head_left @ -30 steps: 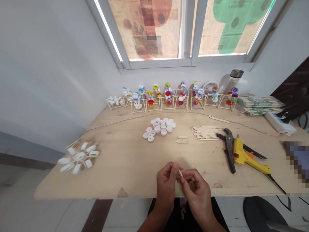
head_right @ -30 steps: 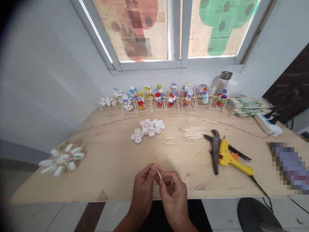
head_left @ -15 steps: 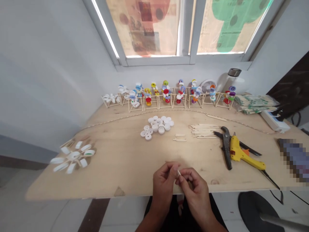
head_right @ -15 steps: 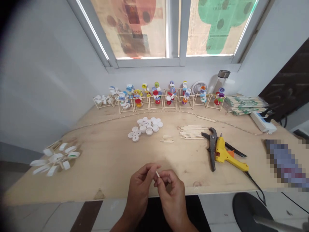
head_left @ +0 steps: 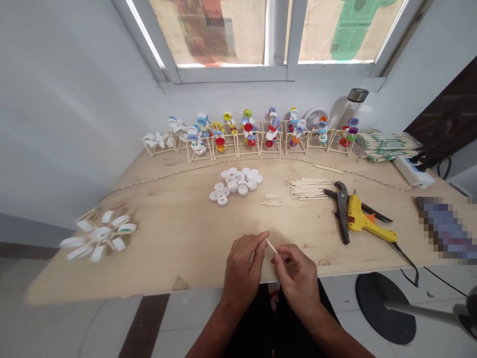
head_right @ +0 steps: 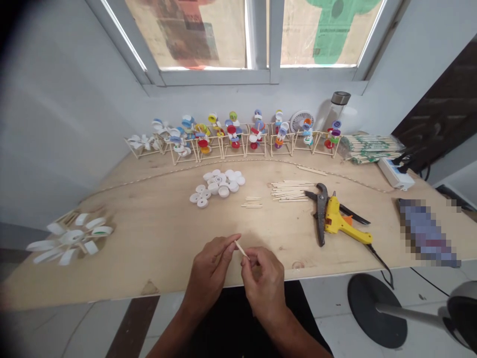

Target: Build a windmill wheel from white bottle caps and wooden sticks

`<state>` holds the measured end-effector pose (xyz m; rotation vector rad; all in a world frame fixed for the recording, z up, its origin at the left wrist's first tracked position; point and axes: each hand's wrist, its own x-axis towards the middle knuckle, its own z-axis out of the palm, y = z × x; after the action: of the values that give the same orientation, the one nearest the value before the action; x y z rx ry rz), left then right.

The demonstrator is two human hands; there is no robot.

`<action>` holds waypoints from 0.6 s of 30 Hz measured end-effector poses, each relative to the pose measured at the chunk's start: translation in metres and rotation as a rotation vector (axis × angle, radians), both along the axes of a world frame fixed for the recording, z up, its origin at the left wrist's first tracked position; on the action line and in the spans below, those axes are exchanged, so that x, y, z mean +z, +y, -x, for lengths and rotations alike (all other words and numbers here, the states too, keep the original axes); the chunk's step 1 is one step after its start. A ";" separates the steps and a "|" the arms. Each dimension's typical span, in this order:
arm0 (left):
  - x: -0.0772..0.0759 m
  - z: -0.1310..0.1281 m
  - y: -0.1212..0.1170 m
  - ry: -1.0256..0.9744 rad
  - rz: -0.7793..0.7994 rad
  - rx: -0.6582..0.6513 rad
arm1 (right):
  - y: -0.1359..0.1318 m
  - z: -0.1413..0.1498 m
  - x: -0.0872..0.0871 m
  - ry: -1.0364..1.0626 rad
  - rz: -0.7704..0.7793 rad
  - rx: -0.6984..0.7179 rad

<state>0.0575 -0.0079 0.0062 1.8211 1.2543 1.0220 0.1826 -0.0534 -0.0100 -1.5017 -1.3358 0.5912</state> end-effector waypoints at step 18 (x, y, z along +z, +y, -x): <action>-0.008 -0.007 0.004 0.259 -0.412 0.053 | -0.002 0.002 0.004 0.111 0.120 -0.006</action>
<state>0.0647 -0.0043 -0.0022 2.3052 1.3187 1.1686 0.1811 -0.0559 -0.0060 -1.5450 -1.2285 0.7517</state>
